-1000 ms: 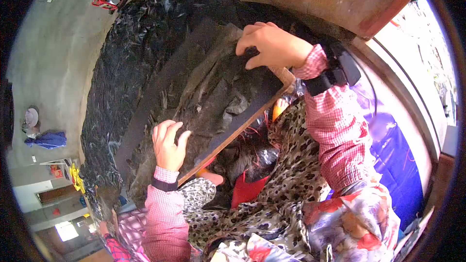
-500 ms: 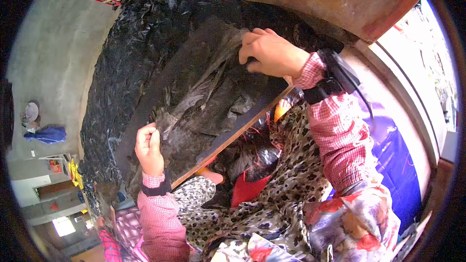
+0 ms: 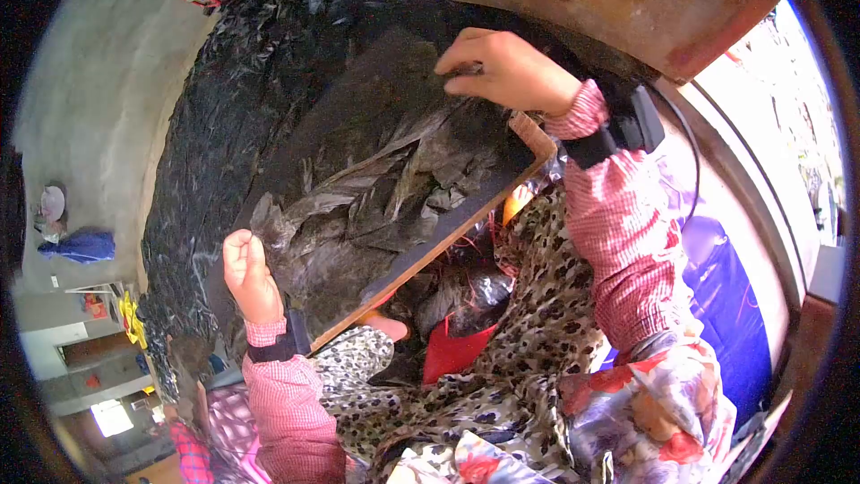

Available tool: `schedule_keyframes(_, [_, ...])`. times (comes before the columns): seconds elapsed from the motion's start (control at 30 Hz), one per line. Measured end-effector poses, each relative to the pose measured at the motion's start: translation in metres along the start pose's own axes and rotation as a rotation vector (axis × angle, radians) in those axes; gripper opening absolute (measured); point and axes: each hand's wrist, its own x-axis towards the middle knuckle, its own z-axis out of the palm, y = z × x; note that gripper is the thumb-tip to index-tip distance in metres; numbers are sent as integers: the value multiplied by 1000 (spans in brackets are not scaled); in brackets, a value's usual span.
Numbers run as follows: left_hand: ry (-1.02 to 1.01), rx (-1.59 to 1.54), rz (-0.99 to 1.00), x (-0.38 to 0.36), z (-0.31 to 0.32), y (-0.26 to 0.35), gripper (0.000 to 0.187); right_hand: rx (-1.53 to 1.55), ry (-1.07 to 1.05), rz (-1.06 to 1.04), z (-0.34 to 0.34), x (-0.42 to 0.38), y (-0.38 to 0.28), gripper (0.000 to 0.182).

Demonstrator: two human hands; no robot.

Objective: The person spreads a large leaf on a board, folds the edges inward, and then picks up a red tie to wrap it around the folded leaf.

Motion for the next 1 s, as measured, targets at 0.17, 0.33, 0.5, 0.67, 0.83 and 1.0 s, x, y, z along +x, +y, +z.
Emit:
schedule_keyframes(0.17, [23, 9, 55, 3, 0, 7, 8, -102, -59, -193, 7, 7, 4, 47])
schedule_keyframes(0.33, [-212, 100, -53, -6, -5, 18, 5, -161, 1, 80, 4, 9, 23, 33])
schedule_keyframes(0.5, [-570, 168, -271, -5, 4, 13, 12, -30, 147, 87, 5, 7, 24, 24])
schedule_keyframes(0.67, [-508, 534, -7, -5, 28, 15, 32, 429, 229, 25, -2, 8, 18, 14])
schedule_keyframes(0.83, [-619, 725, 214, -8, 17, 13, 19, 653, 257, -29, -13, 0, 0, 7])
schedule_keyframes(1.0, [-581, 339, -172, -10, -4, 26, 7, 713, 256, -201, -34, -17, -26, 7])
